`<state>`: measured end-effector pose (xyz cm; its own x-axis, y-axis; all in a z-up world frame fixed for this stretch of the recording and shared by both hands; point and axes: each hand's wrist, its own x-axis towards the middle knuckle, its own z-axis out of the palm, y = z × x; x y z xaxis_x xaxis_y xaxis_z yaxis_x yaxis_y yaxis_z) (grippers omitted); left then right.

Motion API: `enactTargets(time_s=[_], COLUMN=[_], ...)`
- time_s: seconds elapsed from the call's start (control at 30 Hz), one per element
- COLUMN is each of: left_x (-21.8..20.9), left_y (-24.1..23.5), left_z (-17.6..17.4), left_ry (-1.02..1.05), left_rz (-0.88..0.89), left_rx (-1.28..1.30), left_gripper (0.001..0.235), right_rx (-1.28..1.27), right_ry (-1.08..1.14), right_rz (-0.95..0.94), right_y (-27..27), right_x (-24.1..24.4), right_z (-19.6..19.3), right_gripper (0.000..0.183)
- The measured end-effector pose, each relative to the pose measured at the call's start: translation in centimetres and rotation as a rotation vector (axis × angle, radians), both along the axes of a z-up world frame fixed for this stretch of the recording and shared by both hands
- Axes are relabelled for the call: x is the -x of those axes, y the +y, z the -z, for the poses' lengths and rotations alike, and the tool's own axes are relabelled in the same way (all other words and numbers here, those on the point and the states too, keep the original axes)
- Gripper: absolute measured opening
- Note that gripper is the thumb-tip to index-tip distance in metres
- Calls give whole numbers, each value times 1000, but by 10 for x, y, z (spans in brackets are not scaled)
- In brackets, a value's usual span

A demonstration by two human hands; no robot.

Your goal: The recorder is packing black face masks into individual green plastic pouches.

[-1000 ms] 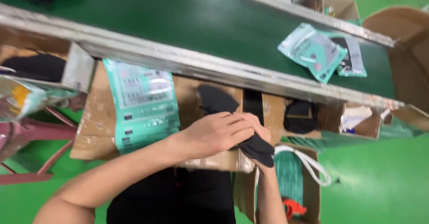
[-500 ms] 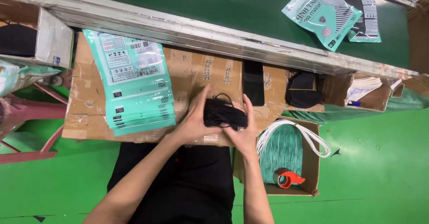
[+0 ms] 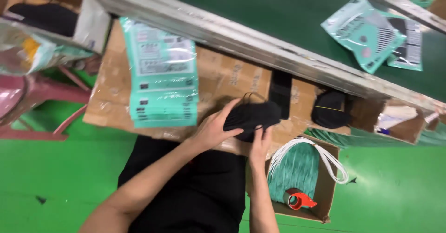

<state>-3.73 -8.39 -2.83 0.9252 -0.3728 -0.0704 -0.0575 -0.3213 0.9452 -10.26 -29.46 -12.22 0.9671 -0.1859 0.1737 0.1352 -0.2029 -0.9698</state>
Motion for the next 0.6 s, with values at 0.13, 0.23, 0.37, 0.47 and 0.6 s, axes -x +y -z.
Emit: enactTargets(time_s=[0.13,0.23,0.37,0.47,0.6], left_x=[-39,-69,-99,-103,-89], left_y=[68,121,155,145,135], left_z=[-1,-12,19,23,-28], left_ry=[-826,-915,-831,-903,-860], left_rz=[-80,-164,-76,-56,-113], left_rx=[-220,-492,-628,-671,-239], left_gripper=[36,17,10,9,6], right_rx=[-147,-393,-648,-705,-593], right_ry=[-2,-47,34,229,233], right_rz=[269,186,-44,-88,-228], right_y=[6,31,78,102,123], right_x=[-32,-53,-88,-104,-122], right_z=[-1,-39,-87,-87,-98], right_gripper=[35,35,37,39,34])
